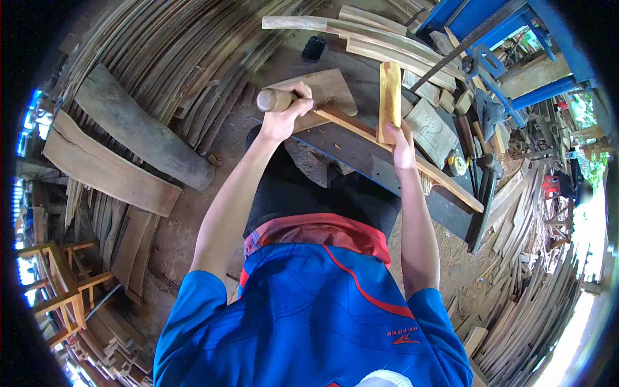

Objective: Using a chisel and a wooden mallet to carve or shape a piece of wood on a workbench.

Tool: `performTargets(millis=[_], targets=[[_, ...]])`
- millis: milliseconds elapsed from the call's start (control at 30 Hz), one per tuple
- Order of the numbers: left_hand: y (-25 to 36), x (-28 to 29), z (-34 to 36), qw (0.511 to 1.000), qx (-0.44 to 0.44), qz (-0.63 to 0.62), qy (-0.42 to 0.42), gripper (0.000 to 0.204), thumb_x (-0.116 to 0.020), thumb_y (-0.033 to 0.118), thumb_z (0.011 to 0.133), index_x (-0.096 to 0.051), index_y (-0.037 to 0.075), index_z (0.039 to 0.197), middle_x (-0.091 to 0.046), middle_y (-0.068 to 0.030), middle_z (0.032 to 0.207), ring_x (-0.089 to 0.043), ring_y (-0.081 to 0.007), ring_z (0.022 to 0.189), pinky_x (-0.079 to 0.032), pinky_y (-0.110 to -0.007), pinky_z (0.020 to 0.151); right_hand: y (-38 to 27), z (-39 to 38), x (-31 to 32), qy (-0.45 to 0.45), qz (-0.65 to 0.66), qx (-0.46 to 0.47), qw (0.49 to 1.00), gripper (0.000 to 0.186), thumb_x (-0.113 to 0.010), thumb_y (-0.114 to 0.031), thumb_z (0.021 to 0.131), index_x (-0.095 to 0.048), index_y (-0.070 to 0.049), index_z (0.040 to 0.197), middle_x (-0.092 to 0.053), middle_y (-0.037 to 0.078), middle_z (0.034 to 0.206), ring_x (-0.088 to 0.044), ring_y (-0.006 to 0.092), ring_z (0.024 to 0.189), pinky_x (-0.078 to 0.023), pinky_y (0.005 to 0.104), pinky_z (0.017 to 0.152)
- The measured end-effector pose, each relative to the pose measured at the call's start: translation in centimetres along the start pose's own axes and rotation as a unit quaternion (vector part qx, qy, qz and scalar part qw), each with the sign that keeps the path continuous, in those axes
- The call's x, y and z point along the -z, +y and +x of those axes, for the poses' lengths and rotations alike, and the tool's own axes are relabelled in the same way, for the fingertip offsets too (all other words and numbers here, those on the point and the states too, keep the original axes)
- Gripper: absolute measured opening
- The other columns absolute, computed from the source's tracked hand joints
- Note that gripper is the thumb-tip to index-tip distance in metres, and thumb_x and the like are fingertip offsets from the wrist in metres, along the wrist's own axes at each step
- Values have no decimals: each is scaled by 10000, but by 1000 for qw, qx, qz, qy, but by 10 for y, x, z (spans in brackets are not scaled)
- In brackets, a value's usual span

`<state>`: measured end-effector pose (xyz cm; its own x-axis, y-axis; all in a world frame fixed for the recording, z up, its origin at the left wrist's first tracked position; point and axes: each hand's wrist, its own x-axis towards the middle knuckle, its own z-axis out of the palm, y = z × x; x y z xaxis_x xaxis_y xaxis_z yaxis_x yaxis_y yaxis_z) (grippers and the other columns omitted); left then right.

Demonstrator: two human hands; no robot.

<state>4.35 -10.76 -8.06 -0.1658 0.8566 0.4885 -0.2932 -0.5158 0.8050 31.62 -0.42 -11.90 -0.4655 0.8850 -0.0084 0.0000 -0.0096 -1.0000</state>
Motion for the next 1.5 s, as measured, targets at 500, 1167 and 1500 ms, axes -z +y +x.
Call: performTargets(millis=[500,1167,1500], targets=[[3,-7,-3,999,8,51,9,155,-572,-27,795,-476,30,688,-463,-16,665,-409,-96,600,-313,-255,573,-14,-14,-11,23,-38,32,999,464,-557,-230,886,-519,43,1259,-594,77,1116,-518,142,1035,-398,280,929],[-2,-20,12,992,69,101,19,183,-629,-17,784,-483,35,686,-489,6,673,-467,-85,674,-363,-266,633,-14,-13,-10,20,-45,48,998,494,-564,-256,864,-526,49,1250,-606,88,1095,-534,156,1018,-413,289,915],[-7,-9,8,999,38,18,24,135,-598,-25,808,-507,40,733,-489,8,722,-443,-78,625,-349,-237,582,-14,-11,-10,20,-18,47,999,513,-586,-221,868,-498,46,1297,-606,90,1127,-539,157,1038,-415,288,932]])
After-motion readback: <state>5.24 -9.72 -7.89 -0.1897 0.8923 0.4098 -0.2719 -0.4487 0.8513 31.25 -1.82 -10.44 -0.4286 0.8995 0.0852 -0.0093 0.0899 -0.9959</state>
